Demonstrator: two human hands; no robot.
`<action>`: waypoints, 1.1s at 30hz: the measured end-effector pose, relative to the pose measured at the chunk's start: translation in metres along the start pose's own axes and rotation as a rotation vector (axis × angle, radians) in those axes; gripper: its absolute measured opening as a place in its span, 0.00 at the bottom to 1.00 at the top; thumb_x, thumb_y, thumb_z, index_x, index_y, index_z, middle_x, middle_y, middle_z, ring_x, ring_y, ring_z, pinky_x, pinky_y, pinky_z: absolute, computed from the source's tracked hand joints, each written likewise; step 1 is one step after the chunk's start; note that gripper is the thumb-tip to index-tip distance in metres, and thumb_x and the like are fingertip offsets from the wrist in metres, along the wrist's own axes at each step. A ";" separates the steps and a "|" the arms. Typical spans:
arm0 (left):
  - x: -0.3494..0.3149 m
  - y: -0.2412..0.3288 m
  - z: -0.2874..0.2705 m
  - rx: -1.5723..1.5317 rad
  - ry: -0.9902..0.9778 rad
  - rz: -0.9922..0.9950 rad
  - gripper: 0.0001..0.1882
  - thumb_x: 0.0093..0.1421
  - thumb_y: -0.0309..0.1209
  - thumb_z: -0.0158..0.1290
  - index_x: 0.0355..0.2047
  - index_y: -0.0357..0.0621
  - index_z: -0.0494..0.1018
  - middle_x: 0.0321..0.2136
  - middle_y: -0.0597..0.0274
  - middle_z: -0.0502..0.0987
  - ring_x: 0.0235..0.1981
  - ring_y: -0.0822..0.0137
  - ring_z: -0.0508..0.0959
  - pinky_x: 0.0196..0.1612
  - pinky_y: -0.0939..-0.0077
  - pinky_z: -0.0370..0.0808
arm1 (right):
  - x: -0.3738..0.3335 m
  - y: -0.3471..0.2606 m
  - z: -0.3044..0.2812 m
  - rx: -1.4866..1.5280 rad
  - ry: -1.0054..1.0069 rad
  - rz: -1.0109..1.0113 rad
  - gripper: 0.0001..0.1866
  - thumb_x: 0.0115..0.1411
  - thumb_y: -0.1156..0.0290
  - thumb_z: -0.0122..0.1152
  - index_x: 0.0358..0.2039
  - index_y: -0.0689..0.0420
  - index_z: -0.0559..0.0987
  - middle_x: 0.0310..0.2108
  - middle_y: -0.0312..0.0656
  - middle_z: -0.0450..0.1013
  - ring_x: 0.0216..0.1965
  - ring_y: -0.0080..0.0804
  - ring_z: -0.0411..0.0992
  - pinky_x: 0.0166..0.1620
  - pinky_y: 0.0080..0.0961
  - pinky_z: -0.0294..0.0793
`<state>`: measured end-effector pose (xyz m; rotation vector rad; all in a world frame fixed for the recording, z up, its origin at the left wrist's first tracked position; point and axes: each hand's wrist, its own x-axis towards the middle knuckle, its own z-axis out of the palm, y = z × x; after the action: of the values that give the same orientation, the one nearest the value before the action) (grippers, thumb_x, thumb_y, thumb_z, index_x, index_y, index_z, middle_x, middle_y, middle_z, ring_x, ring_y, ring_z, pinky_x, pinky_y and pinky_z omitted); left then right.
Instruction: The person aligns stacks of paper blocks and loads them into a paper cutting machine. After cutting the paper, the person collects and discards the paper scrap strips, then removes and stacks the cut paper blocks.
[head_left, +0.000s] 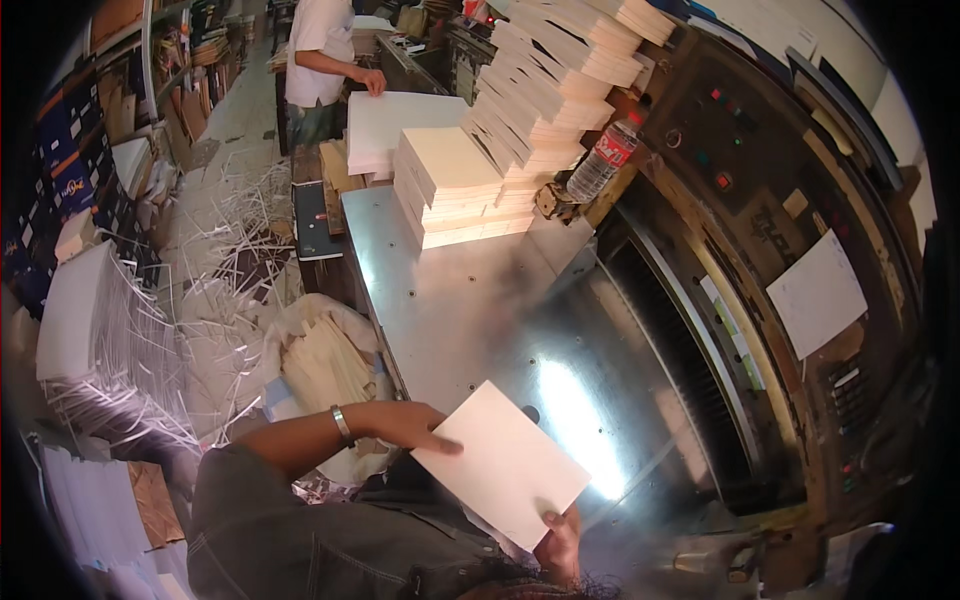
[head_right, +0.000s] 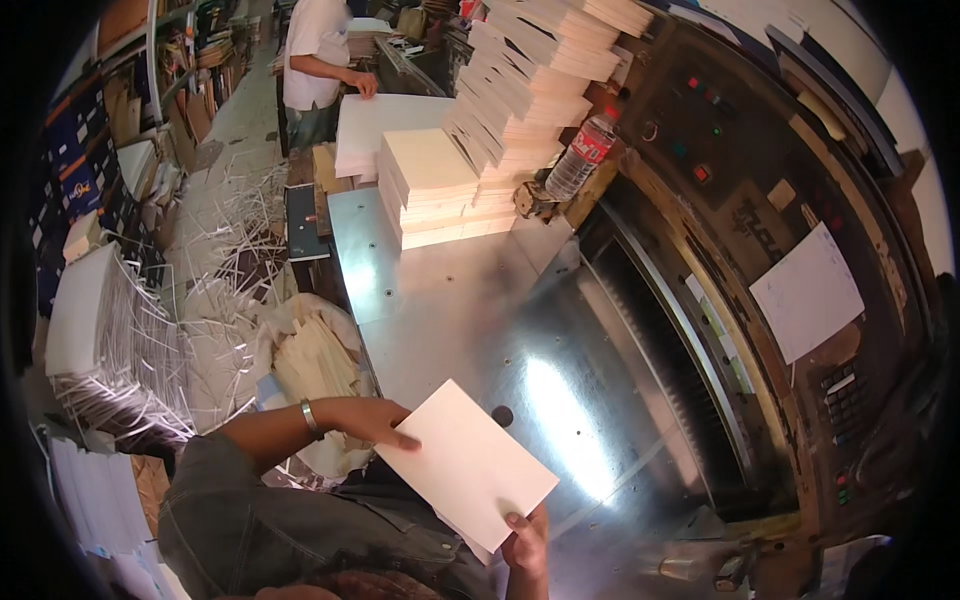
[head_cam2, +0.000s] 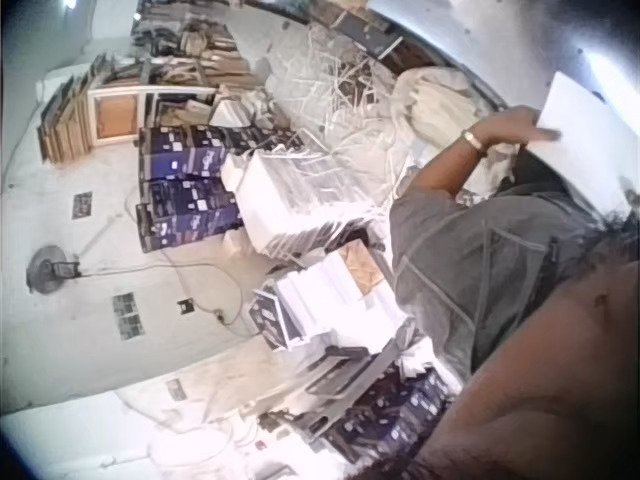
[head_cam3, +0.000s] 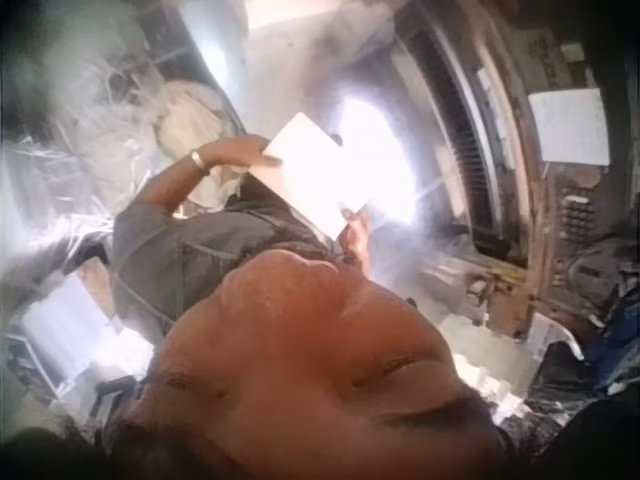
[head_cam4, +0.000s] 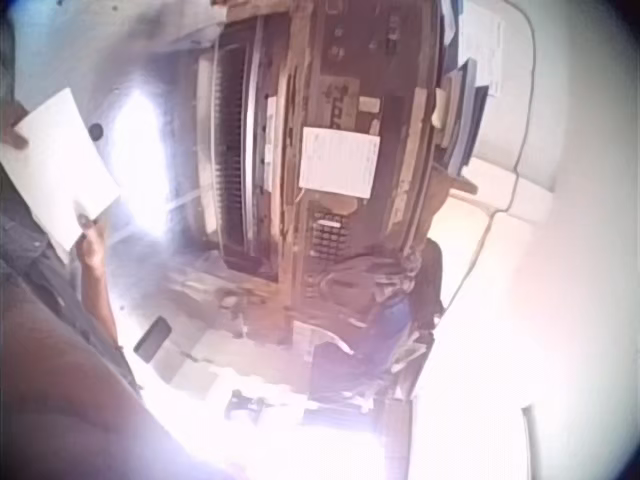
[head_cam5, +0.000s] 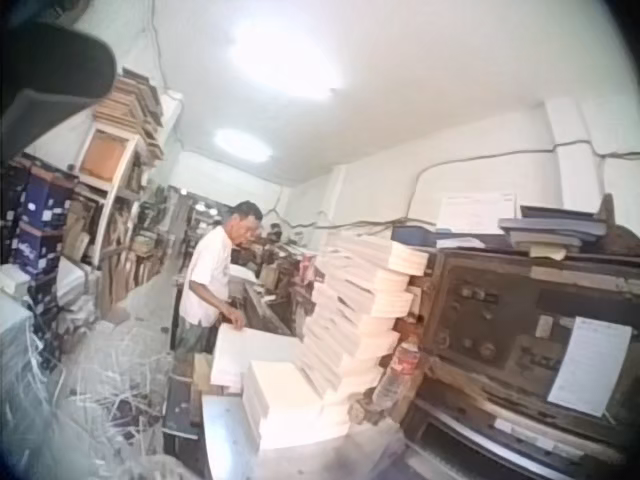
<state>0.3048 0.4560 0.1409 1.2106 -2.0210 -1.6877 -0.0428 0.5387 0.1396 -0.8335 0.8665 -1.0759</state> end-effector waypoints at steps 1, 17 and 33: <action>0.010 -0.012 -0.012 -0.010 0.007 0.007 0.39 0.66 0.61 0.54 0.59 0.37 0.76 0.48 0.49 0.84 0.48 0.60 0.82 0.52 0.65 0.75 | 0.002 0.000 0.004 -0.013 -0.004 0.004 0.49 0.51 0.60 0.72 0.67 0.70 0.60 0.59 0.54 0.71 0.59 0.46 0.72 0.62 0.39 0.72; 0.071 -0.072 -0.120 0.710 0.939 -0.201 0.48 0.62 0.67 0.49 0.73 0.48 0.60 0.75 0.51 0.55 0.77 0.47 0.48 0.76 0.39 0.34 | 0.182 -0.060 0.139 0.151 0.038 -0.131 0.32 0.69 0.43 0.48 0.66 0.51 0.67 0.56 0.45 0.74 0.48 0.49 0.76 0.38 0.45 0.79; 0.066 -0.071 -0.123 0.657 0.999 -0.157 0.46 0.60 0.66 0.52 0.70 0.49 0.64 0.73 0.52 0.58 0.77 0.49 0.50 0.76 0.37 0.36 | 0.444 -0.089 0.336 0.139 -0.053 -0.101 0.25 0.66 0.55 0.66 0.54 0.58 0.72 0.46 0.45 0.74 0.40 0.41 0.77 0.39 0.40 0.83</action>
<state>0.3741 0.3238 0.0934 1.9059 -1.7961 -0.2079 0.3287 0.1394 0.2816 -0.7918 0.7027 -1.1840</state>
